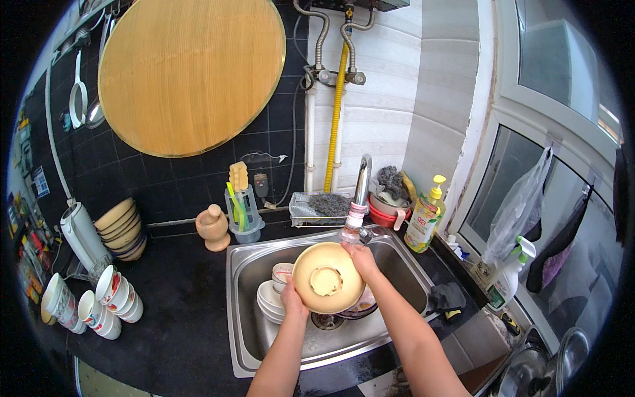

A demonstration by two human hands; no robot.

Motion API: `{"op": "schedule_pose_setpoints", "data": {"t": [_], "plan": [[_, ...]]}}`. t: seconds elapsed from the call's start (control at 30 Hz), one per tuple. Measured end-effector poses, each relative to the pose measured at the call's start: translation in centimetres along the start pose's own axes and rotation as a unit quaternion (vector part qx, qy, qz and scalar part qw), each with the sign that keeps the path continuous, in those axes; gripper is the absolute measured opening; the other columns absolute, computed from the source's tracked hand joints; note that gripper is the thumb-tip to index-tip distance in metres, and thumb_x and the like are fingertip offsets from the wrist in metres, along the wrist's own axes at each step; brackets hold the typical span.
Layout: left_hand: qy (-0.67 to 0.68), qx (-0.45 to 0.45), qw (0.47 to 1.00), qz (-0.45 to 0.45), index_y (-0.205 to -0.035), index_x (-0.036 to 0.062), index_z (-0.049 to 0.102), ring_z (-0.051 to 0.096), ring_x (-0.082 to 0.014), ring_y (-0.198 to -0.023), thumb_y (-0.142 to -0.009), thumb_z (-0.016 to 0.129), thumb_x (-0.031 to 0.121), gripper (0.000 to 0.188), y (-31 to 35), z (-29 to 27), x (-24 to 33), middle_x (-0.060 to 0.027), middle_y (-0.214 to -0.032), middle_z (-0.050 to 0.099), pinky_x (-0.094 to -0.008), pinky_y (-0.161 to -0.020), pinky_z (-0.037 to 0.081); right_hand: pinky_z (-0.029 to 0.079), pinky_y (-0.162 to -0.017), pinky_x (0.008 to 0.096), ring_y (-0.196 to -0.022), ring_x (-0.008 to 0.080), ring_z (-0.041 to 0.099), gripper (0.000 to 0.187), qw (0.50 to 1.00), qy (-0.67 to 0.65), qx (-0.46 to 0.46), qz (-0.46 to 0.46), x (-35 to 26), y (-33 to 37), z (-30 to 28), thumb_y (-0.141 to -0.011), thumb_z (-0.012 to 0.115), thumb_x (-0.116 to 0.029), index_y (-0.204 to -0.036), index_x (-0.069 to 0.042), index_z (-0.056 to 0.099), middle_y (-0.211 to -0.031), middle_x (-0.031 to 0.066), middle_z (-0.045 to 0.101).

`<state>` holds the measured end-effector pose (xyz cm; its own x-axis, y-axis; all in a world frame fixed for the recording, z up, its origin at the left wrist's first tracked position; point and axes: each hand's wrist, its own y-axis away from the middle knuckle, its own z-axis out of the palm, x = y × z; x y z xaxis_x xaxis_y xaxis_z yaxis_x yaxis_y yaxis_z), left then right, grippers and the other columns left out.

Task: The person washes several bowls and cups in a kitchen sink using a sponge and running water. They scrub the interior and exterior of each item, rinse them, and place them into the sink basin. The person handles a large beige bowl, a white bowl, and multiple small cups with red patterns.

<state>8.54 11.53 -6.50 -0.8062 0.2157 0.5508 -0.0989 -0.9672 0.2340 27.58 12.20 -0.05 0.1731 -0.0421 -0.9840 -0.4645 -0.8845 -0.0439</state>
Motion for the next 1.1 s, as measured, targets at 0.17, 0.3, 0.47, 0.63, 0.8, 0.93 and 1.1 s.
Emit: {"op": "schedule_pose_setpoints", "data": {"t": [0.17, 0.3, 0.47, 0.63, 0.8, 0.93, 1.1], "plan": [[0.053, 0.036, 0.998, -0.021, -0.119, -0.0014, 0.043, 0.051, -0.0231, -0.106, -0.095, 0.031, 0.029, 0.041, 0.2, -0.1, 0.4, -0.012, -0.118, 0.05, -0.036, -0.09, 0.043, 0.041, -0.075, 0.0315, -0.078, 0.0195, 0.054, 0.039, 0.991, -0.036, 0.062, -0.115, -0.9, 3.4, 1.6, -0.091, 0.041, -0.032, -0.091, 0.004, 0.056, -0.083, 0.0135, 0.06], [0.081, 0.038, 0.996, -0.026, -0.122, -0.0013, 0.04, 0.048, -0.0235, -0.11, -0.096, 0.027, 0.03, 0.043, -0.2, -0.3, -0.2, -0.0127, -0.122, 0.048, -0.0362, -0.093, 0.041, 0.04, -0.082, 0.034, -0.09, 0.0236, 0.053, 0.04, 0.986, -0.059, 0.07, -0.138, 2.4, 4.3, 1.8, -0.094, 0.032, -0.029, -0.103, 0.004, 0.052, -0.098, 0.0165, 0.057], [0.096, 0.032, 0.995, -0.013, -0.123, -0.0013, 0.039, 0.047, -0.0243, -0.112, -0.096, 0.024, 0.031, 0.044, -0.9, -0.9, -0.4, -0.0128, -0.124, 0.046, -0.0366, -0.095, 0.039, 0.044, -0.08, 0.0273, -0.094, 0.0147, 0.053, 0.032, 0.939, -0.345, 0.003, -0.008, 0.0, 7.9, 1.8, -0.093, 0.036, -0.017, -0.119, 0.0, 0.045, -0.106, 0.0066, 0.055], [0.094, 0.028, 0.995, -0.021, -0.124, 0.0001, 0.037, 0.046, -0.0247, -0.113, -0.096, 0.023, 0.03, 0.044, -0.4, -0.7, -0.3, -0.013, -0.125, 0.045, -0.0375, -0.096, 0.038, 0.048, -0.077, 0.0286, -0.093, 0.0161, 0.057, 0.04, 0.943, -0.312, -0.112, -0.016, 2.1, 6.7, -0.2, -0.09, 0.039, -0.009, -0.128, -0.001, 0.035, -0.114, 0.0083, 0.054], [0.085, -0.019, 0.996, -0.036, -0.126, 0.0022, 0.035, 0.045, -0.0239, -0.115, -0.096, 0.024, 0.028, 0.041, -0.6, -0.8, -0.6, -0.0126, -0.126, 0.045, -0.038, -0.097, 0.037, 0.047, -0.082, 0.0317, -0.101, 0.0173, 0.054, 0.043, 0.91, -0.374, -0.17, 0.05, 2.7, 7.8, -1.3, -0.088, 0.043, -0.007, -0.129, -0.003, 0.034, -0.118, 0.0082, 0.051], [0.054, -0.052, 0.996, -0.042, -0.124, 0.0034, 0.036, 0.047, -0.0225, -0.112, -0.096, 0.026, 0.024, 0.036, -1.5, -1.7, -1.6, -0.0111, -0.122, 0.048, -0.0375, -0.094, 0.04, 0.047, -0.086, 0.0328, -0.104, 0.0189, 0.053, 0.042, 0.892, -0.419, -0.163, 0.034, 3.1, 7.9, -1.9, -0.088, 0.04, -0.007, -0.13, -0.003, 0.033, -0.121, 0.0091, 0.049], [-0.041, -0.061, 0.993, -0.087, -0.121, 0.0074, 0.038, 0.053, -0.0225, -0.103, -0.095, 0.029, 0.017, 0.029, 0.6, 0.3, -0.8, -0.0095, -0.117, 0.051, -0.0394, -0.085, 0.046, 0.045, -0.088, 0.0321, -0.106, 0.0194, 0.052, 0.043, 0.877, -0.466, -0.12, 0.018, 2.9, 7.9, -2.6, -0.088, 0.039, -0.005, -0.13, -0.002, 0.033, -0.123, 0.0104, 0.048]]}}
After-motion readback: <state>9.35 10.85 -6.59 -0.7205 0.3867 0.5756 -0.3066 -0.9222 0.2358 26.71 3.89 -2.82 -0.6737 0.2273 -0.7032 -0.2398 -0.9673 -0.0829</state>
